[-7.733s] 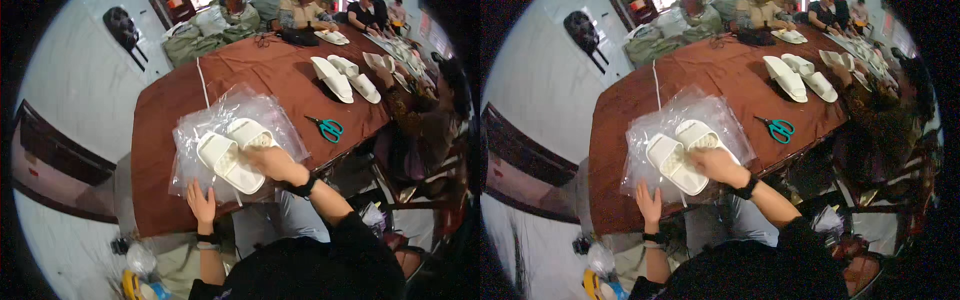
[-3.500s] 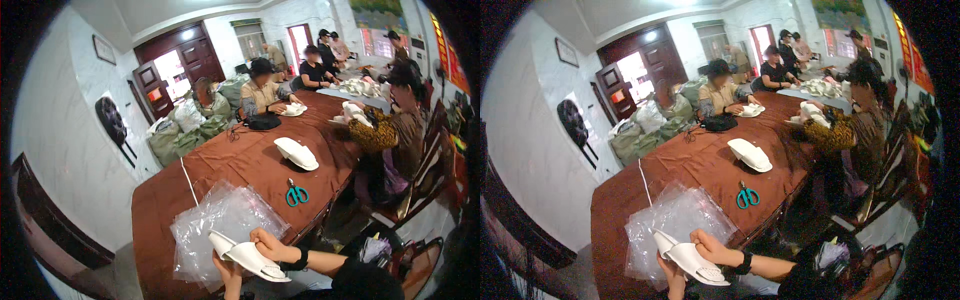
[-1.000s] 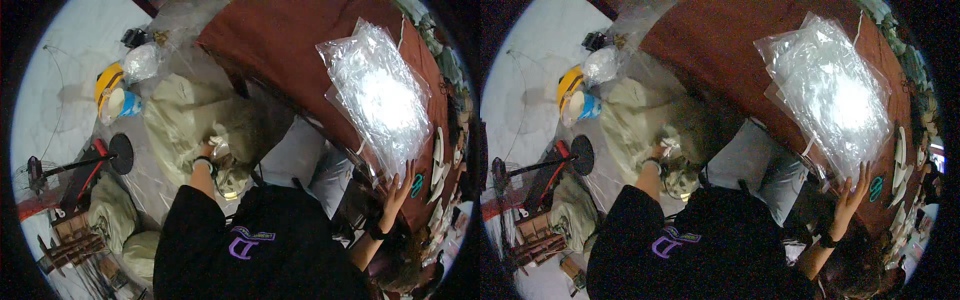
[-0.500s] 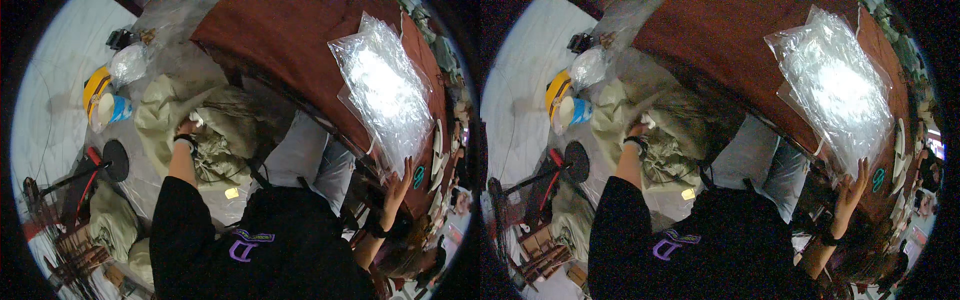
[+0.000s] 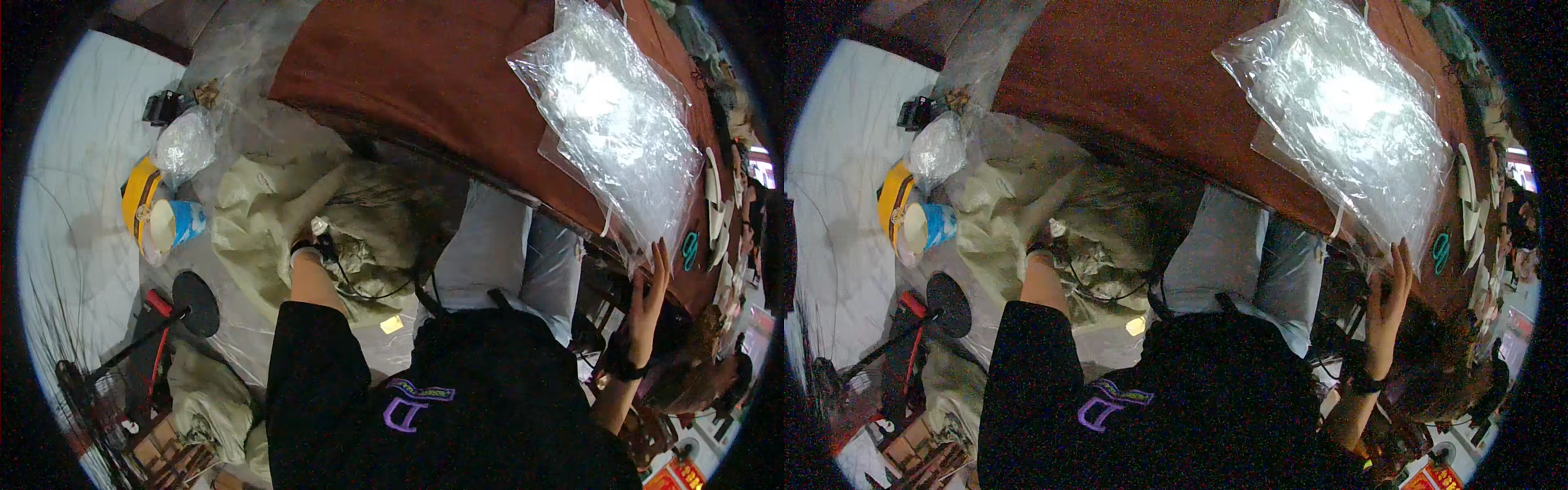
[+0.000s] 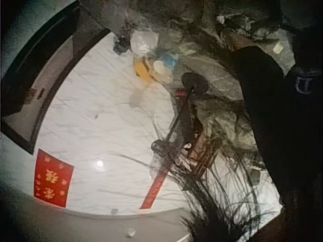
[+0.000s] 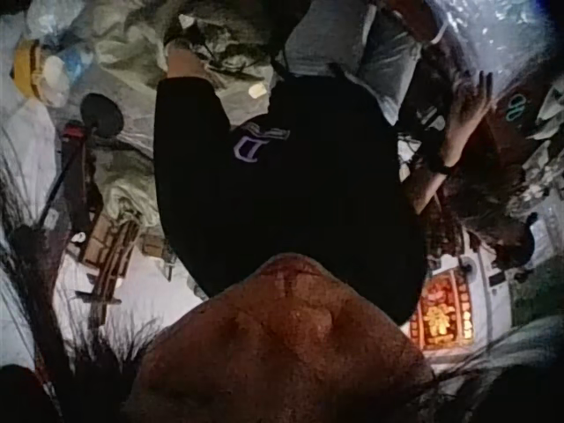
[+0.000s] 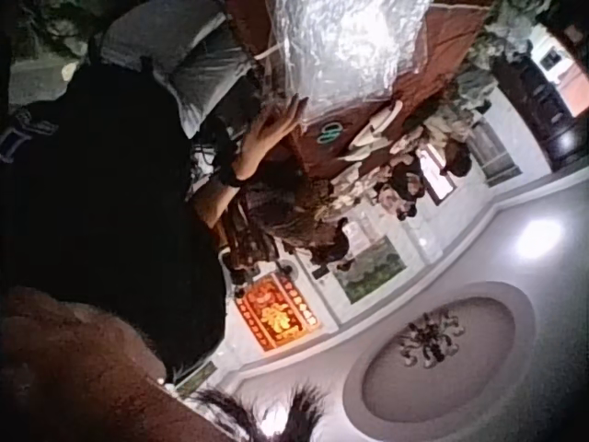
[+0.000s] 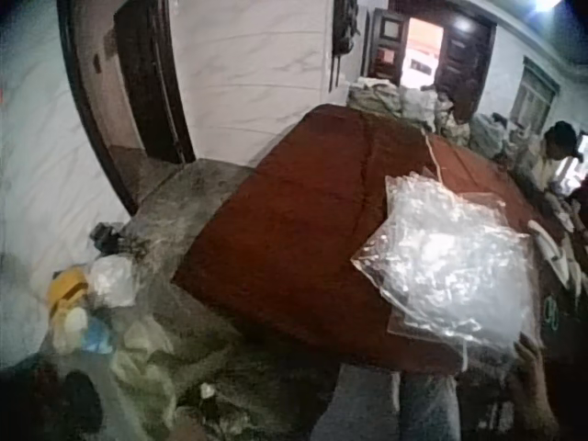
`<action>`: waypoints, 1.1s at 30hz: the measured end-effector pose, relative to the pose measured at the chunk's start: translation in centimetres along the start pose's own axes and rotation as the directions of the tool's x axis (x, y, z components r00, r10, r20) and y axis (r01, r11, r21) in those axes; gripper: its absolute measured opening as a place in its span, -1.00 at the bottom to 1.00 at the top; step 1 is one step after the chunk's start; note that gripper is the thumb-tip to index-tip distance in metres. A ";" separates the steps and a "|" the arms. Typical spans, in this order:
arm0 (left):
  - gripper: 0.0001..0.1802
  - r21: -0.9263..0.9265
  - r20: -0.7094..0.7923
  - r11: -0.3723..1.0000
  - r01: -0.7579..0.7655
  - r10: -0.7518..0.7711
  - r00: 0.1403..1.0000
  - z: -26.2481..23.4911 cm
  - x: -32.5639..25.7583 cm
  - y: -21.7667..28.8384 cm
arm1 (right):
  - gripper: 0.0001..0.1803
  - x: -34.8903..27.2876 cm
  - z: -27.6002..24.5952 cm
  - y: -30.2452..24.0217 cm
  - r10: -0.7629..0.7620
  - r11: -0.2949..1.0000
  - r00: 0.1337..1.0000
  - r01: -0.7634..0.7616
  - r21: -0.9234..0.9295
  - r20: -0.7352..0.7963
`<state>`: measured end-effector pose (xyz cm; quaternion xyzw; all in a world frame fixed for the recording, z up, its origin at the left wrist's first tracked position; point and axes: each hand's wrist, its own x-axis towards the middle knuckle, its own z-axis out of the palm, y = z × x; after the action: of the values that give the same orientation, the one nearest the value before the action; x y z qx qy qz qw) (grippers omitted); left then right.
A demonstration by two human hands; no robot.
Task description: Packing slippers into plastic bags and preparing them for shipping.
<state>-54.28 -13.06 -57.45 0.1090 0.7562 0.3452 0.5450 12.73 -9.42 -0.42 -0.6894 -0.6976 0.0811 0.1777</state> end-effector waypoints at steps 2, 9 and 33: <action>-0.39 -0.065 0.016 0.998 0.008 -0.007 1.000 -0.1 -2.0 0.4 | -0.50 0.0 0.2 0.7 0.002 1.000 1.000 -0.002 0.004 0.010; -0.57 -0.294 -0.001 0.956 -0.010 0.010 1.000 -0.3 -14.3 2.4 | -0.50 0.7 0.8 0.7 -0.040 0.995 0.995 0.031 0.091 0.091; -0.37 -0.315 0.164 0.438 -0.842 0.899 0.406 8.7 -54.4 36.2 | 0.07 3.0 -1.5 -2.4 -0.446 0.467 0.891 0.307 0.829 -0.079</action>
<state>-33.33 -12.27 5.03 0.4899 0.4568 0.6245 0.4017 11.07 -6.69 2.23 -0.3454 -0.7227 0.4069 0.4391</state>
